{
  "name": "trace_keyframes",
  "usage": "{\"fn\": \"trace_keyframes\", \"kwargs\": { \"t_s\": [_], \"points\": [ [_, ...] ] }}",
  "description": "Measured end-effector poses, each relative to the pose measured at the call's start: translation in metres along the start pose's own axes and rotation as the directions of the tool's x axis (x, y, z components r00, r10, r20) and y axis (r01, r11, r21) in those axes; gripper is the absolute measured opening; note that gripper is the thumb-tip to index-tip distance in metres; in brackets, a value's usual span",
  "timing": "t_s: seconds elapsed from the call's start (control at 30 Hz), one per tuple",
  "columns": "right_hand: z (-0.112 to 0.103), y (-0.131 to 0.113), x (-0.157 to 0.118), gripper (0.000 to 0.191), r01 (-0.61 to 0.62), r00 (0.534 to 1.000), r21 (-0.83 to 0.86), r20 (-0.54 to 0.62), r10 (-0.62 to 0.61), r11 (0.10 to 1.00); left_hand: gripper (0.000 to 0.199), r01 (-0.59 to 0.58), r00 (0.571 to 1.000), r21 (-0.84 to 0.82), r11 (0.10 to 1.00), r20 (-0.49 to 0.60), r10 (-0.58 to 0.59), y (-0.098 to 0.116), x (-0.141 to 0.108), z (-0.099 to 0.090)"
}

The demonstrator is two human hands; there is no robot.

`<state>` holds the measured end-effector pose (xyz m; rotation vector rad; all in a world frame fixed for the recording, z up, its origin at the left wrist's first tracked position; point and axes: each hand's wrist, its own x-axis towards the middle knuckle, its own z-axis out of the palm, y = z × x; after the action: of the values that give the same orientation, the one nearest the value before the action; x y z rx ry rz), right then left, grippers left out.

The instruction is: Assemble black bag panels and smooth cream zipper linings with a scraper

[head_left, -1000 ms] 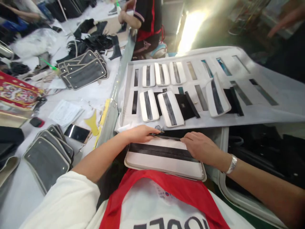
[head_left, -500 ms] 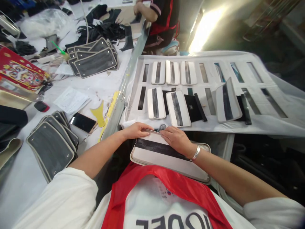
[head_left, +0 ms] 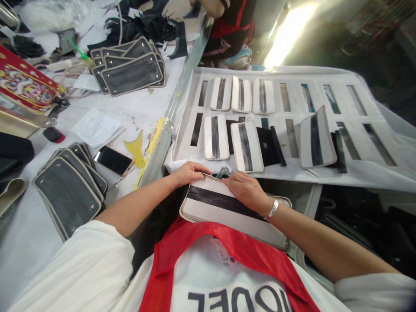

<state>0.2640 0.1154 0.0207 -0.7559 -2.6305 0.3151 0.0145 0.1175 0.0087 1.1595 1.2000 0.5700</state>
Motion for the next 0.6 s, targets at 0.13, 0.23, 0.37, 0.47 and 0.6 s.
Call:
{"fn": "trace_keyframes", "kwargs": {
  "t_s": [0.13,0.23,0.37,0.47,0.6],
  "points": [
    [-0.001,0.001,-0.001,0.026,0.013,0.999,-0.010,0.051,-0.013,1.000,0.032,-0.129,0.992,0.158,0.979,0.012,0.128,-0.002,-0.005,0.002],
    [0.000,0.001,-0.003,0.026,0.017,0.998,-0.009,0.058,-0.016,1.000,0.030,-0.312,0.950,0.257,0.915,0.107,0.293,-0.006,-0.007,-0.004],
    [0.000,0.002,-0.001,0.026,0.032,0.995,-0.053,0.093,-0.027,0.998,0.030,-0.532,0.846,0.466,0.707,0.318,0.428,-0.001,-0.006,-0.014],
    [-0.005,0.003,0.000,0.026,0.089,0.984,-0.076,0.161,-0.076,0.993,0.030,-0.628,0.778,0.594,0.503,0.454,0.435,0.007,-0.006,-0.018],
    [-0.012,-0.004,0.001,0.028,0.164,0.957,-0.192,0.269,-0.109,0.968,0.032,-0.668,0.718,0.718,0.193,0.556,0.419,0.014,-0.014,-0.013]
  ]
}}
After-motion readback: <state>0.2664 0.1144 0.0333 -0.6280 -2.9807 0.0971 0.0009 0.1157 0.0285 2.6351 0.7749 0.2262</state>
